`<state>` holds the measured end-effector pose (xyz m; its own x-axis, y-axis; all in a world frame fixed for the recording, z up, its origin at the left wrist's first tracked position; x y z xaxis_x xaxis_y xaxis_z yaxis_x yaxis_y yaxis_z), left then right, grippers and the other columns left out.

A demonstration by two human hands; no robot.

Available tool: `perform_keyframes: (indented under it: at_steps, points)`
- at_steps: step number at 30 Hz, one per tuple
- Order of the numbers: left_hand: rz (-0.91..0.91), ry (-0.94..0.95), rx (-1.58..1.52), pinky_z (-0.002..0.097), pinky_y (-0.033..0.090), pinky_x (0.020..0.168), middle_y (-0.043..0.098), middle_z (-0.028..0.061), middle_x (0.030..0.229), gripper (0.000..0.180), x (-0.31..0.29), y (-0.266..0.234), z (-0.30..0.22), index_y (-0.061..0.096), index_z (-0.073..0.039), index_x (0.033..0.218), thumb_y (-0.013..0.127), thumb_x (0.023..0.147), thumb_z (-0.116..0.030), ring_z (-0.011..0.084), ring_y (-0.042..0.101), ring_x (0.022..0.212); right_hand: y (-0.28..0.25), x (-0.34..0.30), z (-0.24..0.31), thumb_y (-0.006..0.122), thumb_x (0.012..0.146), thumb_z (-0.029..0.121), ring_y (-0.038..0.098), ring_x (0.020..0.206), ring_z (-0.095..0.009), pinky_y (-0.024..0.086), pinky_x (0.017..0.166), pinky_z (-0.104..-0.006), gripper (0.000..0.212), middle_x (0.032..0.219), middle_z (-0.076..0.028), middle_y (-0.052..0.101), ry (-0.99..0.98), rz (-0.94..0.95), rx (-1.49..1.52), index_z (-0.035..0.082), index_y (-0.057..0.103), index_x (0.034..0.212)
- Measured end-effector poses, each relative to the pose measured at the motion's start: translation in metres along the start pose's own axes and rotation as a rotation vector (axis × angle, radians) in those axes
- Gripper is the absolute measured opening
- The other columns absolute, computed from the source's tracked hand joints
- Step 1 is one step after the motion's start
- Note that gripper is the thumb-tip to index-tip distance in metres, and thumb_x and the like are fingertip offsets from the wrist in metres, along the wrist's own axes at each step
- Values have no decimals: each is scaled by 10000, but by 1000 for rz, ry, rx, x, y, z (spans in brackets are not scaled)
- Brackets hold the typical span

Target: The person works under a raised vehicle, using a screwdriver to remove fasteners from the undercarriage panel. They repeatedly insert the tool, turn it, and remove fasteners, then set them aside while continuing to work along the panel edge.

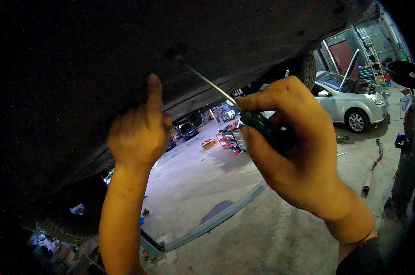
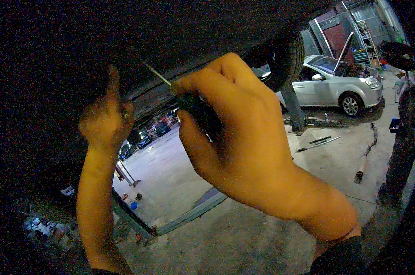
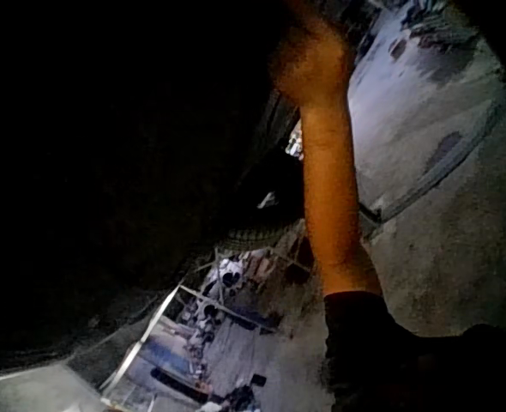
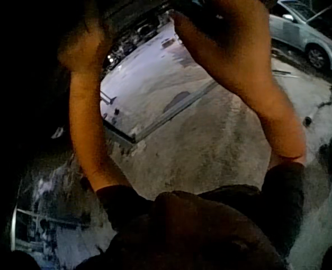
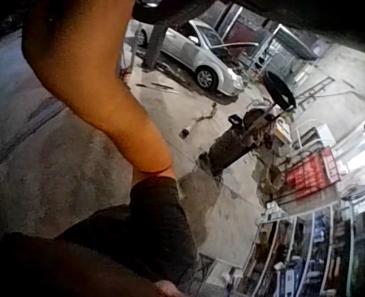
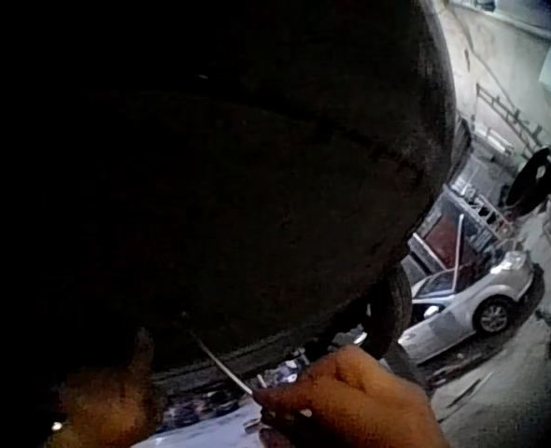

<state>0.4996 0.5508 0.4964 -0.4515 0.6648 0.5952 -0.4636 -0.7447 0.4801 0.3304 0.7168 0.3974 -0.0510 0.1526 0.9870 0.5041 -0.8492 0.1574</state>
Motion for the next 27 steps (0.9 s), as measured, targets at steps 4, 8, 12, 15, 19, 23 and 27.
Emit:
perform_keyframes:
  at_steps: [4, 8, 12, 15, 19, 23, 27]
  points:
    - [-84, -69, -22, 384, 421, 377, 516, 30, 541, 634, 1, 3, -2, 572, -134, 1393, 718, 782, -220, 206, 476, 401, -3, 3, 8, 688, 790, -68, 498, 717, -100, 385, 609, -214, 302, 920, -69, 546, -10, 7, -28, 2, 679, 1084]
    - [-226, -156, -7, 319, 477, 461, 581, 12, 572, 497, 10, 0, -11, 658, -97, 1240, 723, 749, -145, 178, 555, 449, -4, 4, 14, 697, 792, -58, 507, 716, -111, 383, 617, -230, 293, 880, -69, 559, -37, 5, -46, -4, 689, 1080]
    - [-296, -196, -76, 324, 489, 472, 609, 21, 598, 443, 9, 2, -9, 667, -107, 1213, 718, 774, -137, 188, 572, 461, -4, 7, 24, 704, 791, -47, 528, 713, -136, 396, 617, -249, 286, 852, -80, 575, -83, 1, -76, -13, 692, 1075]
    - [-298, -222, -96, 324, 493, 481, 621, 18, 616, 489, 4, 2, -7, 663, -116, 1239, 710, 752, -116, 189, 571, 462, 0, 8, 28, 703, 797, -42, 541, 705, -151, 405, 616, -261, 276, 836, -89, 585, -90, 10, -97, -18, 691, 1072]
    - [-298, -207, -138, 361, 448, 428, 613, 41, 614, 507, 1, 3, -4, 629, -175, 1322, 681, 819, -190, 209, 515, 418, -1, 10, 34, 702, 808, -43, 577, 692, -160, 433, 614, -268, 268, 822, -106, 613, -132, 13, -210, -30, 687, 1075]
    - [-265, -183, -131, 379, 418, 397, 531, 40, 535, 571, -2, 7, -1, 577, -224, 1410, 670, 847, -248, 213, 451, 385, -3, 12, 39, 703, 810, -51, 640, 700, -176, 482, 634, -260, 259, 826, -132, 651, -121, -11, -299, -34, 670, 1067]
    - [-197, -183, -125, 374, 404, 391, 510, 39, 526, 590, -5, 3, 5, 562, -241, 1428, 663, 848, -277, 210, 433, 385, -3, 20, 56, 723, 792, -46, 681, 712, -202, 509, 653, -253, 201, 837, -142, 667, -81, -17, -358, -20, 629, 968]
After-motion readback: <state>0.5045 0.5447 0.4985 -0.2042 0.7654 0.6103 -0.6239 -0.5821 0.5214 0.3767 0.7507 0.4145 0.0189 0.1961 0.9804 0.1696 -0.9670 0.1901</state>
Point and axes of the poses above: each hand's wrist, its own x-axis towards the middle knuckle, its own y-axis out of the palm, z = x × y, the point moved 2 cm from there along x, towards the middle knuckle
